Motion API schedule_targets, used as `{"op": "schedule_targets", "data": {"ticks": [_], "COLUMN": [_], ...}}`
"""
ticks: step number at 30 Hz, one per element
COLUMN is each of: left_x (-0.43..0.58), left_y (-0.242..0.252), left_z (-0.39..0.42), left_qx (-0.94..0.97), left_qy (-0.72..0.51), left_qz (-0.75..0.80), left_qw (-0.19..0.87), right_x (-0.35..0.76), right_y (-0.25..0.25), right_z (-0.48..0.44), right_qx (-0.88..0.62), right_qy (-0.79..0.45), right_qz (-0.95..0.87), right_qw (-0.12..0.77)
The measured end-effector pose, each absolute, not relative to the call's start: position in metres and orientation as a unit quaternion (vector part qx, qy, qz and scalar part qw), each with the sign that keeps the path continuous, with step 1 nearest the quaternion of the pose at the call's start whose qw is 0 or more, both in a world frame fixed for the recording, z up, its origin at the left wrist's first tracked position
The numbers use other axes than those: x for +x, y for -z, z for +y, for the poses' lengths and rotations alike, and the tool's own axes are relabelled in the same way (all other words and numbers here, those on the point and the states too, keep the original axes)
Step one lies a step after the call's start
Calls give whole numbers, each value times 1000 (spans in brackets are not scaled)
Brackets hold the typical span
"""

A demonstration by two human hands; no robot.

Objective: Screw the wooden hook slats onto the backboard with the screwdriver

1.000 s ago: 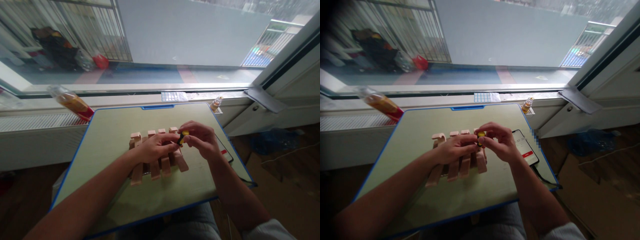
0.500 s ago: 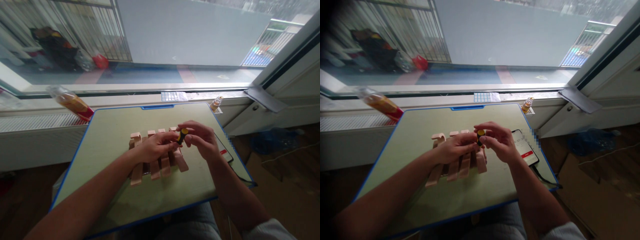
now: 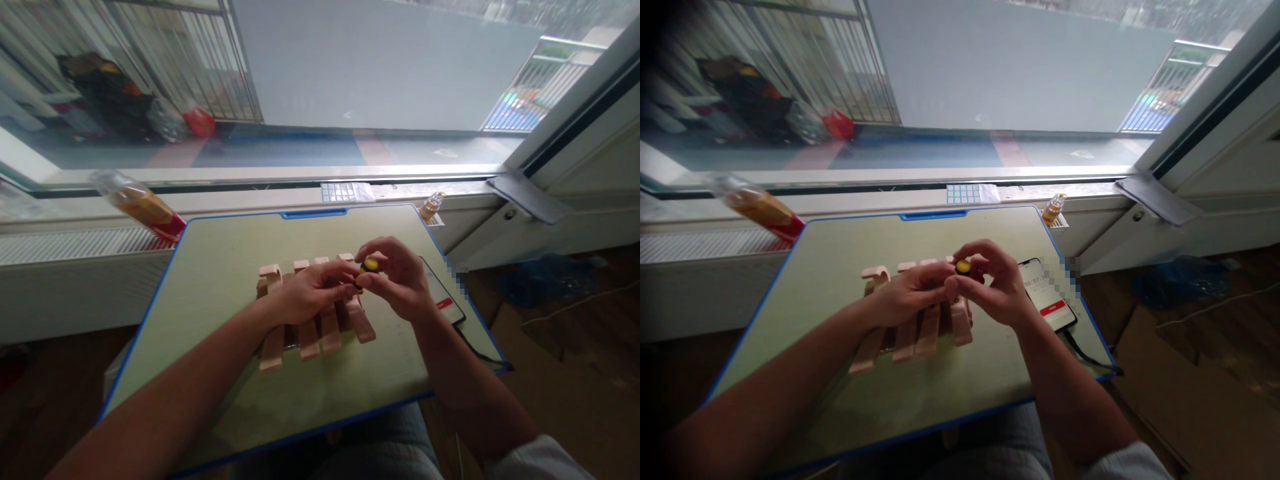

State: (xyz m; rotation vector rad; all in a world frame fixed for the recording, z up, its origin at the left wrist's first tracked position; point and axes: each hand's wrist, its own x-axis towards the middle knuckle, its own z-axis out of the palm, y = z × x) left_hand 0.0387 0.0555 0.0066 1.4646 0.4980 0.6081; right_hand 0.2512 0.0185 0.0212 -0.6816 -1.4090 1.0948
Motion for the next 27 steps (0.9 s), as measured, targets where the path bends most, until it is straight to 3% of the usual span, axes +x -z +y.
{"op": "schedule_targets", "data": {"ticks": [6,13,20,27], "left_x": [36,37,37,34], "left_y": [-15,-12,-16,-18], "left_z": [58,55,55,57], "left_qx": [702,687,702,724], "left_qy": [-257,-254,-259,-237], "left_qz": [234,239,234,240], "left_qw": [622,637,621,602], "right_x": [255,246,257,257], "right_y": [-23,-16,-25,-22], "right_z": [17,19,17,22], "right_qx": [-301,-329,-318,-303], "right_qy": [-485,-405,-482,-486], "right_qz": [-608,-596,-602,-589], "right_qw": [551,610,552,570]}}
